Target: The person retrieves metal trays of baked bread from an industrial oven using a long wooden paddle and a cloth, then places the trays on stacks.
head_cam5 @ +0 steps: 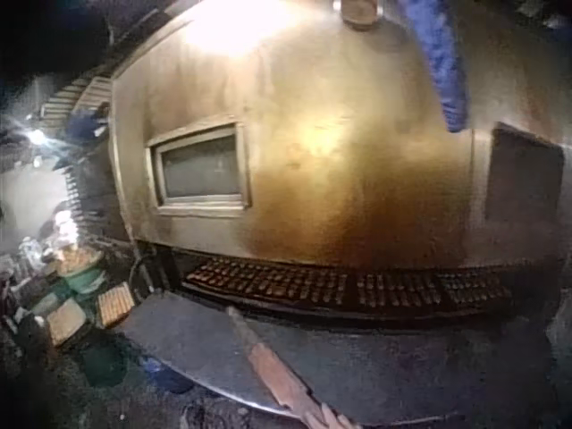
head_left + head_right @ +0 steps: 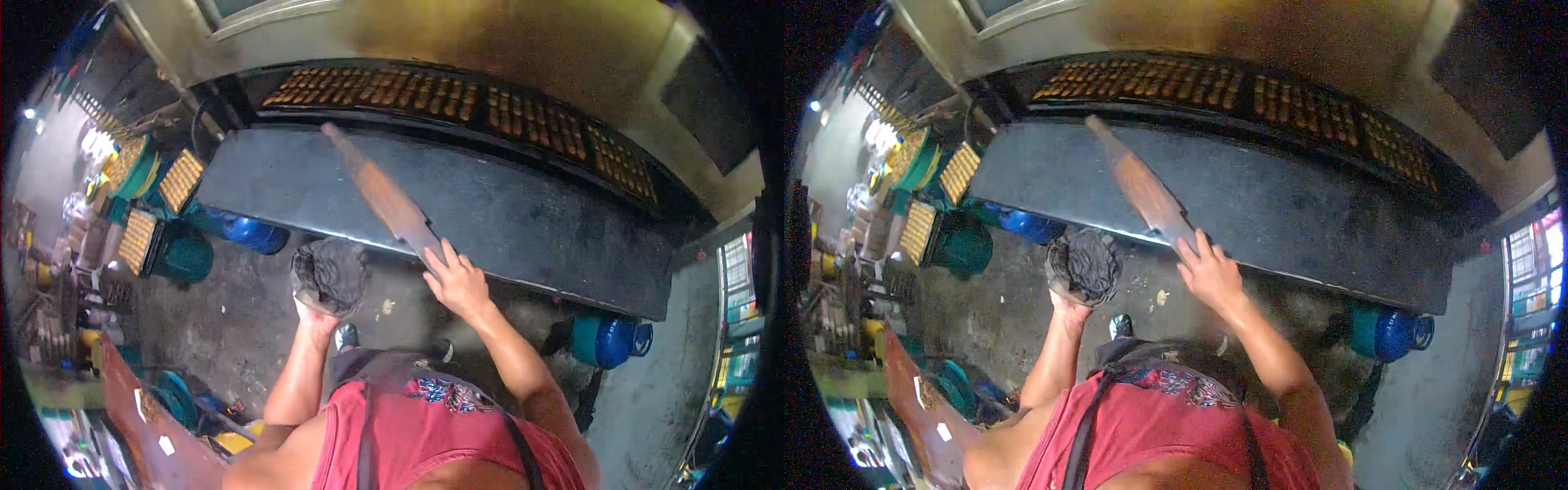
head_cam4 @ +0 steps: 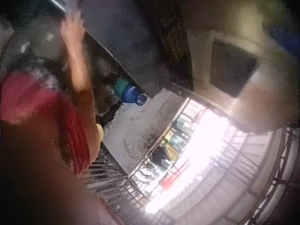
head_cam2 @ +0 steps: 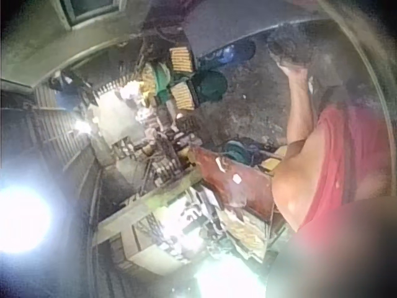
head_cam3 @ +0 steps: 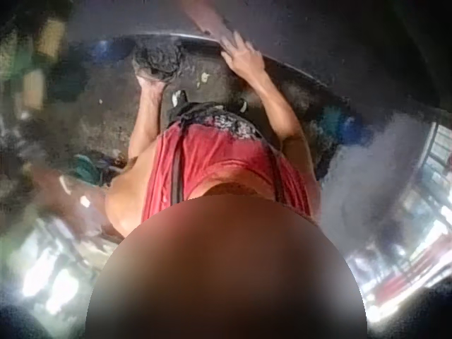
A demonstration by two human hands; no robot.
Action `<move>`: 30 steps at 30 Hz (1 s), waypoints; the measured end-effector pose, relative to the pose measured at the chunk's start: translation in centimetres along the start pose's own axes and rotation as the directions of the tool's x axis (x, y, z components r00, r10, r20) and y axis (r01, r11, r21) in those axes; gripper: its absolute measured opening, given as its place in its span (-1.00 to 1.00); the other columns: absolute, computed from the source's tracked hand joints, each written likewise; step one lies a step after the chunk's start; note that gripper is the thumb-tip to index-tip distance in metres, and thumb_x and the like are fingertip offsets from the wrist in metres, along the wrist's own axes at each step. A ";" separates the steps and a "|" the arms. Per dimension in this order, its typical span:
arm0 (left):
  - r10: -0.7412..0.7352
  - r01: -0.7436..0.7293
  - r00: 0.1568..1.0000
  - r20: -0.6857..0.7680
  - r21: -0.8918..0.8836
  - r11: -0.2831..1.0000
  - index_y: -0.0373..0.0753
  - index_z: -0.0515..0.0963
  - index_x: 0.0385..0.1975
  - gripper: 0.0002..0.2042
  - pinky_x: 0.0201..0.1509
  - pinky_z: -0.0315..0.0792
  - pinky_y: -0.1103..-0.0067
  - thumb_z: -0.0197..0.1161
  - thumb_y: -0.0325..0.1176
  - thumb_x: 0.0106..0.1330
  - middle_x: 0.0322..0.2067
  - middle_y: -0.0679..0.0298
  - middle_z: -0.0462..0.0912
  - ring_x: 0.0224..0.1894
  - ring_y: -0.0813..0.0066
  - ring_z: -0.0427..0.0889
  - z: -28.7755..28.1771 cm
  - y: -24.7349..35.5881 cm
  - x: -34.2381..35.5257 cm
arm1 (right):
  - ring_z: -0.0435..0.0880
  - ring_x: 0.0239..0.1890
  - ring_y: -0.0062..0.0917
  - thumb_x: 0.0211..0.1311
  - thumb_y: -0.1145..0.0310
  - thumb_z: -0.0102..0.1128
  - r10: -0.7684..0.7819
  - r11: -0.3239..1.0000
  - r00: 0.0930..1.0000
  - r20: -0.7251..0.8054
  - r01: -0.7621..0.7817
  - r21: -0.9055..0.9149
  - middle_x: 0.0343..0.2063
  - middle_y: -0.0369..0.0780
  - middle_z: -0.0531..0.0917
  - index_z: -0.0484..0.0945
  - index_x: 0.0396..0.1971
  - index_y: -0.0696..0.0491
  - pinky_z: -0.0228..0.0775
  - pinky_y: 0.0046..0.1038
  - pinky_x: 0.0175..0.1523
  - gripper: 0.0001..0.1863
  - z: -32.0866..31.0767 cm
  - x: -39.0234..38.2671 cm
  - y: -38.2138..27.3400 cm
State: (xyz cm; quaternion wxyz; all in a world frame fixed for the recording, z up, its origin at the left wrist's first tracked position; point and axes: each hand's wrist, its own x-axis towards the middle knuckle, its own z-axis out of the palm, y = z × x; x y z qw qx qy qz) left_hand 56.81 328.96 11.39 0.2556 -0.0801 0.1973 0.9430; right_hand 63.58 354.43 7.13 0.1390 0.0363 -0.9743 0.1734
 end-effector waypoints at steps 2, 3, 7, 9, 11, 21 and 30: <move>0.041 -0.041 0.998 0.041 -0.004 0.999 -0.26 0.35 0.21 -0.38 0.25 0.29 0.08 -0.10 0.12 0.33 0.15 -0.01 0.44 0.17 0.02 0.44 -1.6 2.8 -0.5 | 0.61 -0.07 -0.12 0.22 0.06 0.12 0.047 0.992 0.999 0.001 -0.046 -0.115 0.18 -0.01 0.39 0.41 0.18 -0.18 0.56 -0.17 -0.09 -0.49 2.4 3.7 -2.5; 0.047 -0.047 0.998 0.046 -0.009 0.999 -0.26 0.35 0.21 -0.38 0.25 0.29 0.08 -0.10 0.12 0.33 0.15 -0.01 0.44 0.17 0.02 0.44 -3.3 4.3 -0.5 | 0.61 -0.07 -0.12 0.22 0.06 0.12 0.040 0.992 0.999 0.000 -0.040 -0.119 0.18 -0.01 0.39 0.41 0.18 -0.18 0.56 -0.17 -0.09 -0.49 2.7 5.4 -3.5; 0.004 -0.006 0.999 -0.045 -0.057 0.998 -0.25 0.39 0.17 -0.37 0.22 0.33 0.09 -0.06 0.16 0.31 0.13 -0.03 0.46 0.14 0.01 0.46 -9.6 11.2 -1.2 | 0.58 0.00 -0.07 0.23 0.07 0.10 0.092 0.986 0.994 0.065 -0.081 -0.145 0.15 0.03 0.43 0.45 0.15 -0.12 0.49 -0.19 0.05 -0.51 1.0 10.2 -7.9; 0.043 -0.045 0.987 -0.157 -0.009 0.999 -0.25 0.41 0.14 -0.37 0.20 0.35 0.12 -0.05 0.17 0.31 0.11 0.01 0.48 0.12 -0.01 0.48 -13.9 15.3 0.1 | 0.56 0.01 -0.08 0.21 0.10 0.12 -0.001 0.995 0.999 -0.053 -0.005 -0.099 0.12 0.04 0.44 0.45 0.14 -0.08 0.52 -0.17 -0.01 -0.51 2.6 11.3 -8.5; -0.014 0.012 0.989 -0.145 -0.017 1.000 -0.25 0.42 0.13 -0.38 0.20 0.36 0.13 -0.05 0.17 0.31 0.10 0.04 0.50 0.11 0.00 0.49 -16.3 19.4 0.5 | 0.57 0.01 -0.07 0.20 0.11 0.16 0.035 0.998 0.999 -0.041 -0.037 -0.051 0.12 0.05 0.46 0.47 0.13 -0.09 0.50 -0.20 0.02 -0.51 3.3 12.1 -10.9; -0.001 0.004 0.995 -0.098 0.028 1.000 -0.16 0.48 0.08 -0.49 0.17 0.38 0.10 -0.03 0.11 0.34 0.05 0.15 0.56 0.08 0.06 0.52 -19.3 34.3 2.5 | 0.54 0.05 -0.05 0.16 0.14 0.21 0.194 0.980 0.980 -0.052 -0.195 -0.035 0.11 0.06 0.47 0.50 0.10 -0.02 0.41 -0.21 0.14 -0.50 2.3 15.2 -19.2; -0.063 0.068 0.991 -0.119 0.040 0.997 -0.23 0.39 0.16 -0.41 0.24 0.29 0.06 -0.03 0.12 0.33 0.14 0.10 0.47 0.17 0.03 0.43 -22.9 35.5 2.3 | 0.58 -0.06 -0.13 0.19 0.11 0.08 0.290 0.921 0.929 -0.230 -0.337 -0.196 -0.10 -0.07 0.59 0.52 -0.01 -0.08 0.45 -0.12 0.02 -0.61 7.6 32.8 -14.6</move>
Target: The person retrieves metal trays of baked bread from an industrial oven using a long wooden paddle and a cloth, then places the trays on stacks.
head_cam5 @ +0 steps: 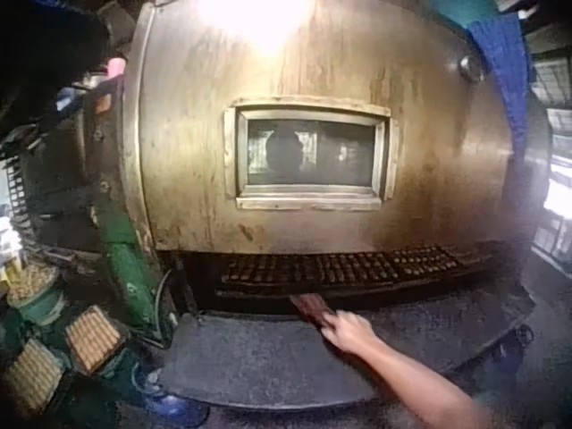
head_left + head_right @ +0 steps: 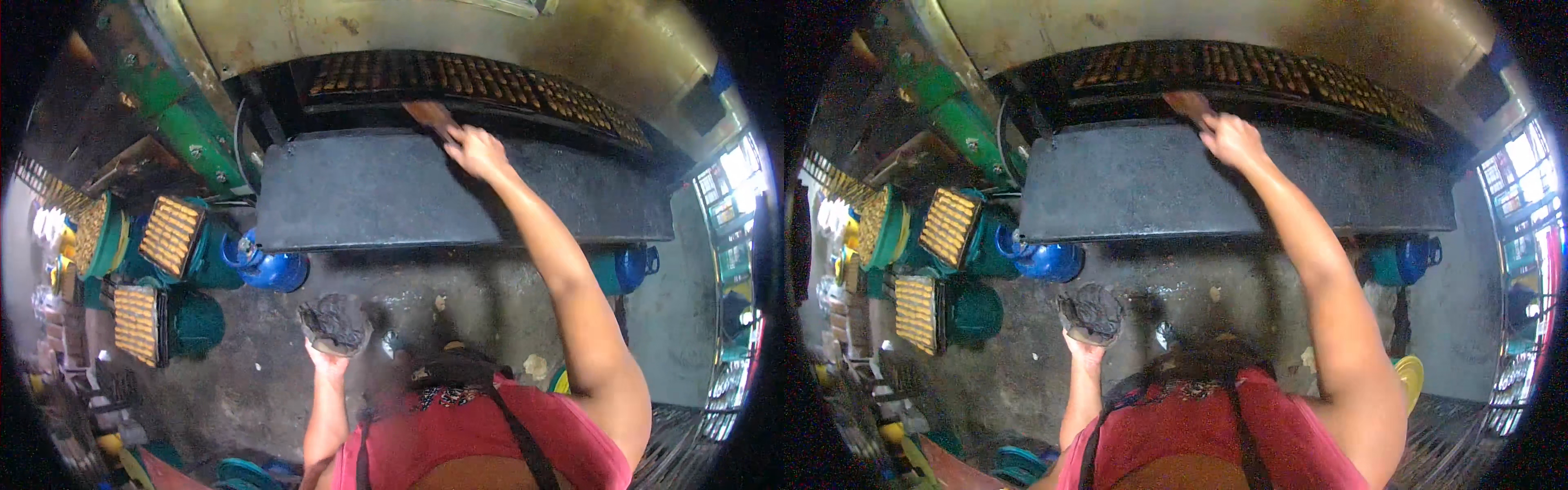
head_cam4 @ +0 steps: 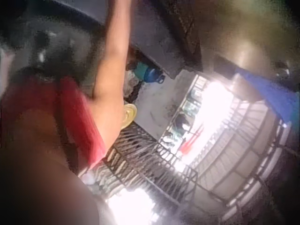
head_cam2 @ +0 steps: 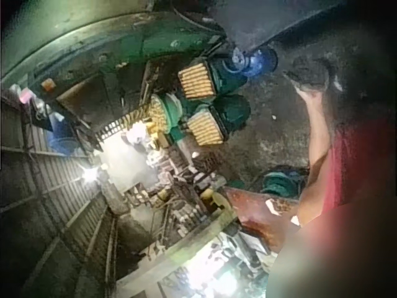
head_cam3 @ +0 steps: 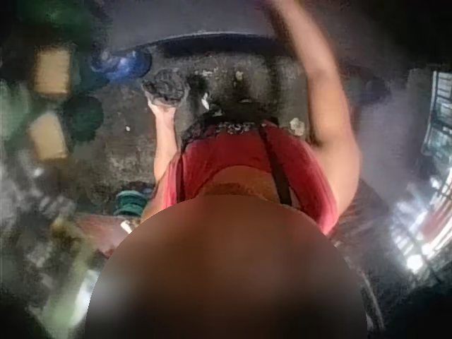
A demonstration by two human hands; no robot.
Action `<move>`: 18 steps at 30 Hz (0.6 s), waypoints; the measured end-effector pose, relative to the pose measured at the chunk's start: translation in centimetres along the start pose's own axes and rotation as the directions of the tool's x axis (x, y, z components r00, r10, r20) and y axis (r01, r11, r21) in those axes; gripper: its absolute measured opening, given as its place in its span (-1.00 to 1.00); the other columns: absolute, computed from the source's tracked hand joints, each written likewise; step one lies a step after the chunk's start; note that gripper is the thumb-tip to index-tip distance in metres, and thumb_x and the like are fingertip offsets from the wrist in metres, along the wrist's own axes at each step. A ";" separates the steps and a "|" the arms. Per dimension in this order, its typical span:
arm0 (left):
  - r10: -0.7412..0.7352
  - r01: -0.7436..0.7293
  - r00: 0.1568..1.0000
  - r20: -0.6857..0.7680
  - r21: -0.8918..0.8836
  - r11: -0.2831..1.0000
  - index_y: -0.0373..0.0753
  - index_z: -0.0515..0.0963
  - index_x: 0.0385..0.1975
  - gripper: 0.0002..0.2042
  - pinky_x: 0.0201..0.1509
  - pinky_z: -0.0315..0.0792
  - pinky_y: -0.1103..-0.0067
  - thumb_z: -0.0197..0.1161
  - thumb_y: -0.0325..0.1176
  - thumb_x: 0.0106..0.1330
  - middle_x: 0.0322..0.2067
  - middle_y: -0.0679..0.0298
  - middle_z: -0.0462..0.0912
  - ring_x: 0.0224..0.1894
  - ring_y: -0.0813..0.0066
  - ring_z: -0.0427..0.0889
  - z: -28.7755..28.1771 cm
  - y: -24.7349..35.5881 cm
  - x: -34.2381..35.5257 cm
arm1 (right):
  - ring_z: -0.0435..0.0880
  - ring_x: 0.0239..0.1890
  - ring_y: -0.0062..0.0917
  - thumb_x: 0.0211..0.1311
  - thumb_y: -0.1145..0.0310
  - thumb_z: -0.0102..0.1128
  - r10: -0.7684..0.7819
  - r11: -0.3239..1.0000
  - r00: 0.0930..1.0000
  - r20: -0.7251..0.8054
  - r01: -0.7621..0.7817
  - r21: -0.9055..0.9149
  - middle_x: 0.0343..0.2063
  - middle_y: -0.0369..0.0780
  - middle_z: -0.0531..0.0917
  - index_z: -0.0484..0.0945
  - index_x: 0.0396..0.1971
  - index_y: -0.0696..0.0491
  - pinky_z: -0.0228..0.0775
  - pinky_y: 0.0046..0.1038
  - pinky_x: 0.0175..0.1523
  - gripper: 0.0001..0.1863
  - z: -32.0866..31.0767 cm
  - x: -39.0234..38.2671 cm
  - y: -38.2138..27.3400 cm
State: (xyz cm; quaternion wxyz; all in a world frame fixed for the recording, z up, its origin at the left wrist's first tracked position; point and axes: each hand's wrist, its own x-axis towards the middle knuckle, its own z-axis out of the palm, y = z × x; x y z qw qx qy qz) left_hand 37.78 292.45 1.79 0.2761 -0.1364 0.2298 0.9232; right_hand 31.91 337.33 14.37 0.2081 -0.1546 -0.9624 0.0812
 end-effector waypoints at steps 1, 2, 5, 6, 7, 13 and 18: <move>-0.016 0.016 1.000 -0.002 0.018 1.000 -0.23 0.39 0.16 -0.41 0.24 0.29 0.06 -0.03 0.12 0.33 0.14 0.10 0.47 0.17 0.03 0.43 0.1 0.0 -0.5 | 0.59 -0.04 -0.18 0.18 0.10 0.04 0.112 0.994 0.992 0.060 -0.112 -0.010 -0.13 -0.09 0.61 0.53 -0.02 -0.10 0.46 -0.13 0.02 -0.61 1.1 2.5 -0.7; -0.046 0.046 0.999 -0.022 0.001 0.999 -0.20 0.40 0.16 -0.42 0.26 0.28 0.08 -0.06 0.14 0.34 0.14 0.12 0.47 0.18 0.05 0.43 0.7 -0.1 -1.0 | 0.58 -0.03 -0.19 0.18 0.08 0.01 0.145 0.989 0.988 0.048 -0.145 -0.004 -0.16 -0.11 0.63 0.54 -0.04 -0.10 0.46 -0.15 0.02 -0.61 2.6 4.1 -1.0; -0.068 0.068 0.997 -0.034 0.006 0.998 -0.14 0.41 0.16 -0.42 0.27 0.25 0.06 -0.08 0.16 0.33 0.15 0.15 0.46 0.18 0.07 0.42 1.1 -0.6 -2.2 | 0.46 0.02 -0.18 0.16 0.04 0.08 0.102 0.993 0.994 -0.029 -0.103 -0.050 -0.13 -0.13 0.62 0.56 -0.06 -0.09 0.40 -0.14 0.03 -0.60 4.9 5.3 -2.3; -0.059 0.059 0.998 -0.025 0.001 0.998 -0.14 0.40 0.17 -0.42 0.28 0.25 0.06 -0.08 0.16 0.33 0.15 0.15 0.46 0.19 0.07 0.42 0.1 -0.9 -2.6 | 0.44 0.03 -0.17 0.17 0.06 0.09 0.100 0.995 0.995 -0.022 -0.100 -0.028 -0.12 -0.10 0.61 0.55 -0.06 -0.08 0.38 -0.14 0.05 -0.61 5.0 4.9 -2.5; -0.054 0.054 0.998 -0.015 -0.004 0.999 -0.13 0.40 0.17 -0.42 0.28 0.24 0.05 -0.07 0.16 0.32 0.16 0.15 0.46 0.19 0.07 0.41 -0.6 -1.3 -2.6 | 0.43 0.03 -0.15 0.18 0.08 0.10 0.101 0.995 0.995 -0.016 -0.101 -0.008 -0.12 -0.08 0.59 0.55 -0.05 -0.07 0.37 -0.13 0.07 -0.62 5.0 4.4 -2.4; -0.119 0.115 0.991 0.062 0.070 0.991 -0.21 0.40 0.15 -0.40 0.27 0.25 0.06 -0.03 0.16 0.31 0.14 0.09 0.46 0.20 0.03 0.40 0.4 -3.4 -0.6 | 0.39 0.02 -0.11 0.20 0.18 0.14 0.076 0.995 0.986 -0.152 -0.064 0.083 -0.11 -0.03 0.52 0.49 0.00 0.01 0.32 -0.13 0.09 -0.61 5.2 -3.7 -3.3; -0.218 0.204 0.962 0.165 0.100 0.974 -0.21 0.40 0.15 -0.40 0.25 0.27 0.06 -0.05 0.17 0.32 0.11 0.06 0.48 0.16 0.05 0.43 3.8 -4.8 3.3 | 0.36 0.03 -0.13 0.25 0.17 0.08 0.038 0.999 0.973 -0.228 -0.033 0.026 0.02 -0.01 0.43 0.42 0.13 -0.01 0.27 -0.14 0.10 -0.54 5.2 -14.0 -2.6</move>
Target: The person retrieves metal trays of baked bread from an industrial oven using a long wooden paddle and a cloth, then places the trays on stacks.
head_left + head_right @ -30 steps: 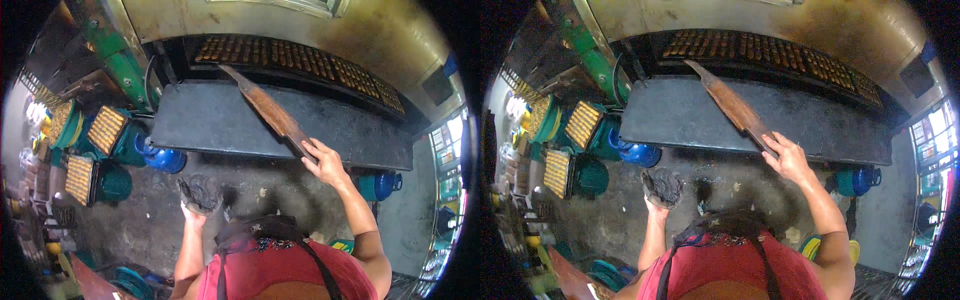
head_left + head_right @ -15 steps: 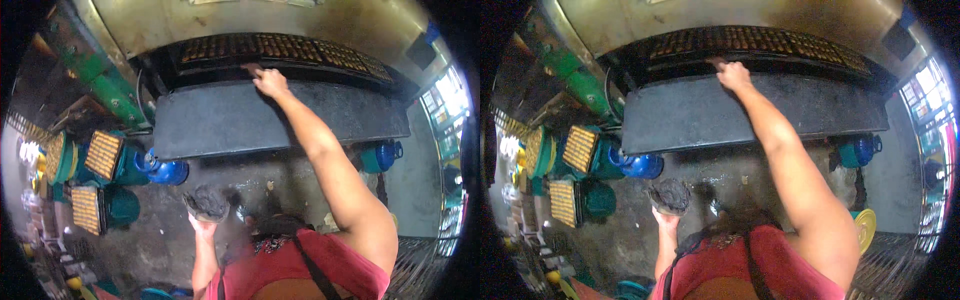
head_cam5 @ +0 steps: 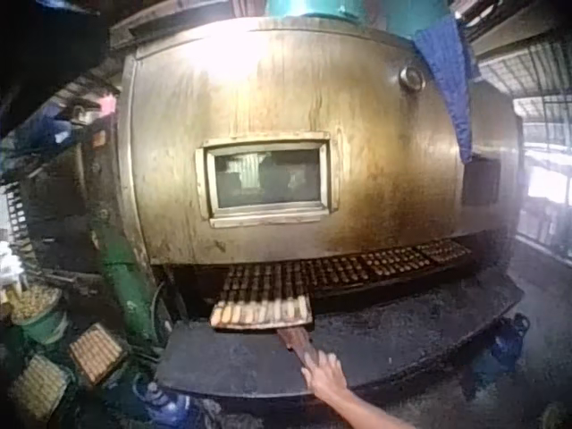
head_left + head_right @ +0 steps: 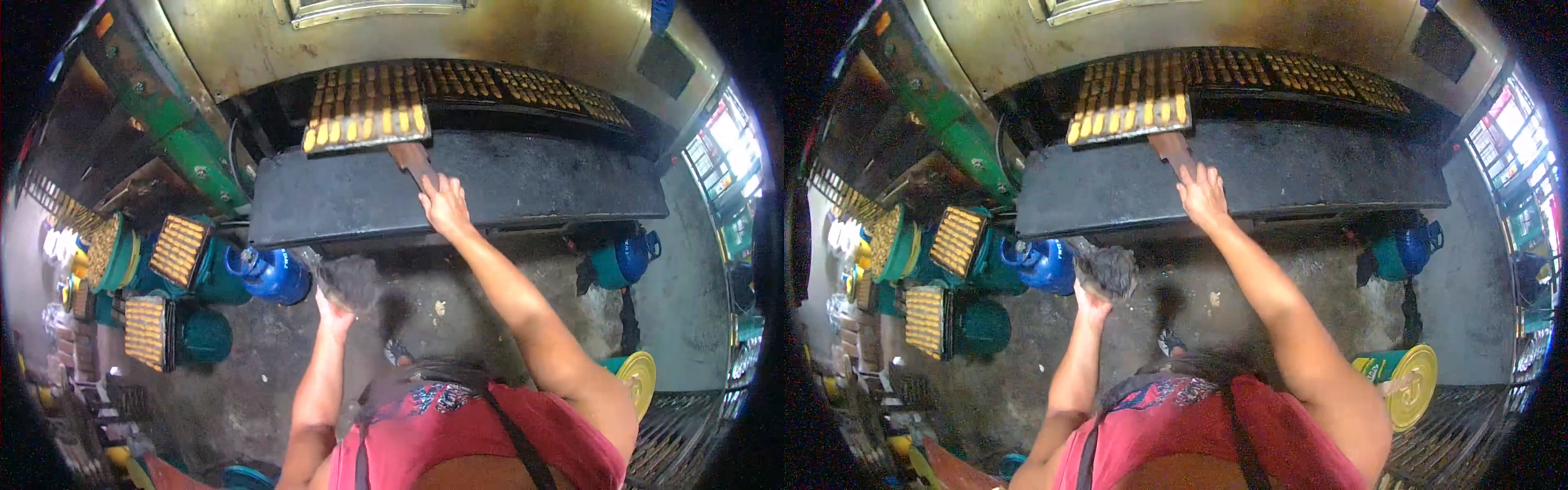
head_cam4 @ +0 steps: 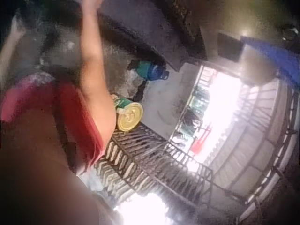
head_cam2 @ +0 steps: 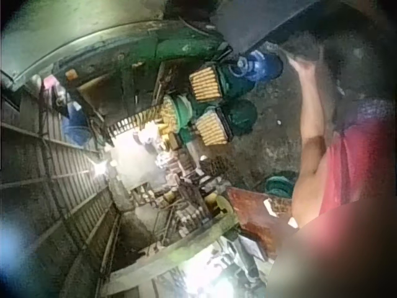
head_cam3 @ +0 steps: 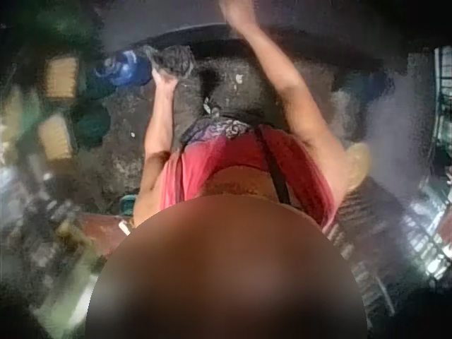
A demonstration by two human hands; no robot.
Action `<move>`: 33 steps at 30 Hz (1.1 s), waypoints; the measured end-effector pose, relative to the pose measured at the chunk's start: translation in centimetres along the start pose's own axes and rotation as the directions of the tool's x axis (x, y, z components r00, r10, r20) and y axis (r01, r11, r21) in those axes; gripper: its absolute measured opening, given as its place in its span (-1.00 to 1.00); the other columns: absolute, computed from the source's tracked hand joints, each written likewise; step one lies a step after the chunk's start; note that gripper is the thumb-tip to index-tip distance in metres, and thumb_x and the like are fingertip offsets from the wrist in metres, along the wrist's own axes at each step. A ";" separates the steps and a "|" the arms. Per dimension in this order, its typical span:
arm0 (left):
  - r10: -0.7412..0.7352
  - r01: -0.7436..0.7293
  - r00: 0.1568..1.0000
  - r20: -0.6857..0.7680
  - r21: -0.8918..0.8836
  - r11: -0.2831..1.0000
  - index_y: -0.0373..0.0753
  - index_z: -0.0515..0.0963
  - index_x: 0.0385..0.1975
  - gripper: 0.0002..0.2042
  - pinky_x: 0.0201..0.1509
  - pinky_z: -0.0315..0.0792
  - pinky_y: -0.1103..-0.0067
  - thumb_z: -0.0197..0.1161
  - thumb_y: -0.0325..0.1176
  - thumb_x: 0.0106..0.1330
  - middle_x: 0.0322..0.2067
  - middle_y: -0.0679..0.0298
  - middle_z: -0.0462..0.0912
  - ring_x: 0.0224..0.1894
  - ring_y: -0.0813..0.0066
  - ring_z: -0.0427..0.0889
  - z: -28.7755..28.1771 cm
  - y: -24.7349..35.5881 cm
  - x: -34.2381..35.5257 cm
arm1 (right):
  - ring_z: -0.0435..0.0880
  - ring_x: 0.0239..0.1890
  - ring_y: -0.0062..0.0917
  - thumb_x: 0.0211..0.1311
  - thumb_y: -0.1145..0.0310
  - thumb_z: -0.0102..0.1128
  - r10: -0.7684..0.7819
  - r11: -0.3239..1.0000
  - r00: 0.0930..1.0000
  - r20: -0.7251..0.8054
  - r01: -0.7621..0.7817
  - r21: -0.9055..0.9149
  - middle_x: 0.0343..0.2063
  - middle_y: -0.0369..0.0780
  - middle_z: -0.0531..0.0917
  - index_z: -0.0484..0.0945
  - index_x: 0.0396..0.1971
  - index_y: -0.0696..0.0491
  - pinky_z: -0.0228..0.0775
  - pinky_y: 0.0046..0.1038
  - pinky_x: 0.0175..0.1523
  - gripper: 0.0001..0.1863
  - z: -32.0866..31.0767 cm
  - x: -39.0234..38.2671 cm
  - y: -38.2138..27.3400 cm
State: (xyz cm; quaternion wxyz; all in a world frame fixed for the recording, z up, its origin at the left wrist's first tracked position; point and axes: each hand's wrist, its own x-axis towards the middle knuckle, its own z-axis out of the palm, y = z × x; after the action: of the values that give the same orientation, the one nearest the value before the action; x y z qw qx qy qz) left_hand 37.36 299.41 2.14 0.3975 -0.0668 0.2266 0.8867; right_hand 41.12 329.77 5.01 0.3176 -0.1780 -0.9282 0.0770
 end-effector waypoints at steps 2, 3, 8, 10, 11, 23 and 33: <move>-0.007 0.006 0.999 0.040 0.015 1.000 -0.21 0.39 0.15 -0.39 0.25 0.27 0.07 -0.06 0.18 0.32 0.11 0.06 0.48 0.16 0.06 0.43 0.5 -0.2 0.5 | 0.35 0.07 -0.16 0.25 0.15 0.08 0.001 1.000 0.999 0.032 0.000 -0.023 0.09 0.00 0.40 0.42 0.14 -0.03 0.23 -0.14 0.12 -0.53 -1.5 -5.1 0.5; -0.022 0.019 0.996 0.089 0.037 0.999 -0.22 0.38 0.15 -0.38 0.25 0.27 0.07 -0.08 0.18 0.33 0.12 0.06 0.47 0.15 0.06 0.43 1.0 -0.2 0.8 | 0.35 0.07 -0.17 0.26 0.14 0.08 -0.022 0.999 0.999 0.024 0.023 -0.024 0.10 -0.01 0.40 0.42 0.15 -0.04 0.22 -0.14 0.10 -0.52 -2.4 -7.7 0.9; 0.257 -0.256 0.966 0.000 0.104 0.961 -0.20 0.35 0.17 -0.37 0.20 0.35 0.18 -0.07 0.21 0.33 0.11 0.09 0.47 0.11 0.13 0.48 2.6 -2.9 1.4 | 0.36 0.07 -0.14 0.14 0.13 0.23 -0.027 0.998 0.994 0.107 0.020 0.061 0.13 -0.02 0.38 0.42 0.14 -0.02 0.28 -0.17 0.10 -0.44 -8.8 -19.9 3.0; 0.415 -0.405 0.909 -0.046 0.144 0.903 -0.16 0.45 0.00 -0.46 -0.04 0.47 0.34 -0.03 0.21 0.33 -0.10 0.27 0.59 -0.08 0.38 0.56 3.3 -4.8 0.5 | 0.38 0.08 -0.11 0.08 0.12 0.29 -0.048 0.989 0.990 0.132 0.029 0.143 0.12 -0.01 0.40 0.42 0.14 0.01 0.31 -0.19 0.11 -0.39 -10.8 -23.9 4.2; 0.434 -0.417 0.894 -0.108 0.151 0.896 -0.23 0.35 0.14 -0.49 0.07 0.46 0.41 0.01 0.05 0.39 0.07 0.22 0.49 0.06 0.37 0.48 0.8 -4.8 0.9 | 0.45 0.04 -0.09 -0.01 0.14 0.35 0.101 0.954 0.965 0.241 -0.163 0.253 0.05 0.01 0.46 0.42 0.13 0.05 0.35 -0.21 0.09 -0.34 -11.9 -25.4 4.4; 0.395 -0.382 0.840 -0.372 0.111 0.917 -0.25 0.40 0.05 -0.68 0.10 0.47 0.32 0.17 -0.33 0.34 -0.06 0.18 0.58 -0.05 0.32 0.59 0.7 -11.2 -12.5 | 0.64 -0.16 -0.08 -0.32 0.35 0.47 0.226 0.883 0.857 0.462 -0.381 0.274 -0.27 0.08 0.64 0.49 -0.05 0.24 0.46 -0.27 -0.06 -0.31 -23.9 -27.5 7.5; 0.493 -0.433 0.862 -0.118 0.336 0.837 -0.25 0.37 0.11 -0.60 0.21 0.33 0.35 0.16 -0.28 0.29 0.00 0.23 0.54 0.07 0.30 0.50 -8.1 -19.9 -13.2 | 0.64 -0.14 -0.13 -0.39 0.40 0.47 -0.093 0.757 0.962 0.257 -0.100 0.646 -0.18 0.02 0.62 0.47 0.00 0.21 0.46 -0.32 -0.02 -0.26 -7.5 -29.2 17.7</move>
State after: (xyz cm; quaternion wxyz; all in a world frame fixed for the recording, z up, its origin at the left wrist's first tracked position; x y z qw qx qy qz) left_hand 60.38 298.41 -8.03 0.1509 -0.0377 0.4056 0.9007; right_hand 72.13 335.31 -10.04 0.2282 -0.0453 -0.8770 0.4203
